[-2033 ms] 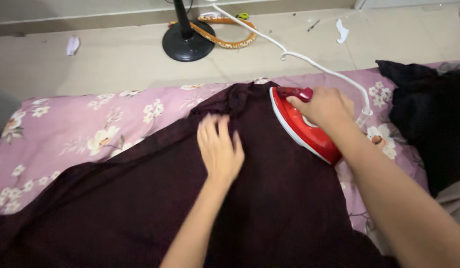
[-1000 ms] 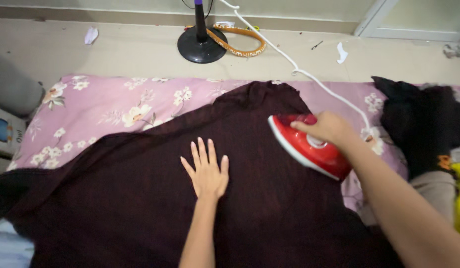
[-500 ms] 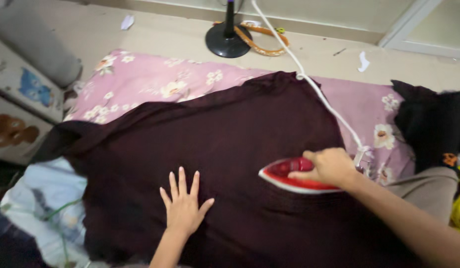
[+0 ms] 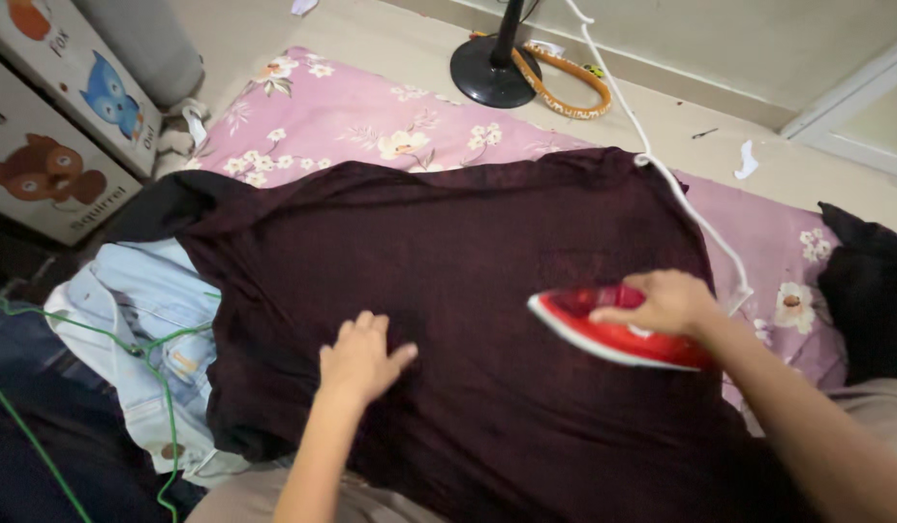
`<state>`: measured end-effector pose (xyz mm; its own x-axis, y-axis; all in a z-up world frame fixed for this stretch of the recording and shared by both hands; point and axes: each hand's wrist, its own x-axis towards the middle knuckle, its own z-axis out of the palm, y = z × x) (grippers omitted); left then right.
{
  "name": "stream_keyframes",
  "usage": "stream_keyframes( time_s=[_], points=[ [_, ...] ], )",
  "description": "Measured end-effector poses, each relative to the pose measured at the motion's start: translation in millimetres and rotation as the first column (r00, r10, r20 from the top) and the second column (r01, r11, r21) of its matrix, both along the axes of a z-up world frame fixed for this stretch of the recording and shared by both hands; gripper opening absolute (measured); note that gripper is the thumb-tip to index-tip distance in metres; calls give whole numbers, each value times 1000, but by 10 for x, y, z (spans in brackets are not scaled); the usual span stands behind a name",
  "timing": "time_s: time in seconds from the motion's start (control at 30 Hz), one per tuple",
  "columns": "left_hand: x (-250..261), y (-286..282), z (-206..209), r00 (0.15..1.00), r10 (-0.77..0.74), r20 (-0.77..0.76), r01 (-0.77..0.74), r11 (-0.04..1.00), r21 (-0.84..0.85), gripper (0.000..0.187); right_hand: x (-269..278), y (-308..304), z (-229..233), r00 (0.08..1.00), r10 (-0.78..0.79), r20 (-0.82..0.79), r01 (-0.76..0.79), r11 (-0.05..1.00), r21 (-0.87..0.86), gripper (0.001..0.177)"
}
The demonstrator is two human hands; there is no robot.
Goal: The person irons a dark maroon patterned top on a bed, using a red iron. They smooth the fabric with one hand while moving the iron over the surface, then flip the garment and continue ironing the other side.
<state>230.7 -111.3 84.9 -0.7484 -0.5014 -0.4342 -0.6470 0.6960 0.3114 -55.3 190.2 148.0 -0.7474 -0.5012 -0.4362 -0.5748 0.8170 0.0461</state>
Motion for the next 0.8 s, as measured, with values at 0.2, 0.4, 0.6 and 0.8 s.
stream_keyframes(
  time_s=[0.2, 0.4, 0.6, 0.8],
  points=[
    [3, -362, -317, 918, 139, -372, -145, 989, 12, 38, 636, -81, -149, 916, 340, -213, -387, 891, -238, 68],
    [-70, -569, -454, 805, 158, -572, -207, 978, -21, 24, 662, -618, -284, 873, 304, -382, -415, 874, -254, 68],
    [-195, -731, -605, 756, 132, -642, -218, 974, -56, 57, 396, -1474, -339, 841, 167, -514, -334, 908, -251, 71],
    [-184, -857, -505, 879, 189, -439, -195, 980, 31, 87, -99, -2294, -351, 843, 63, -534, -205, 956, -211, 73]
  ],
)
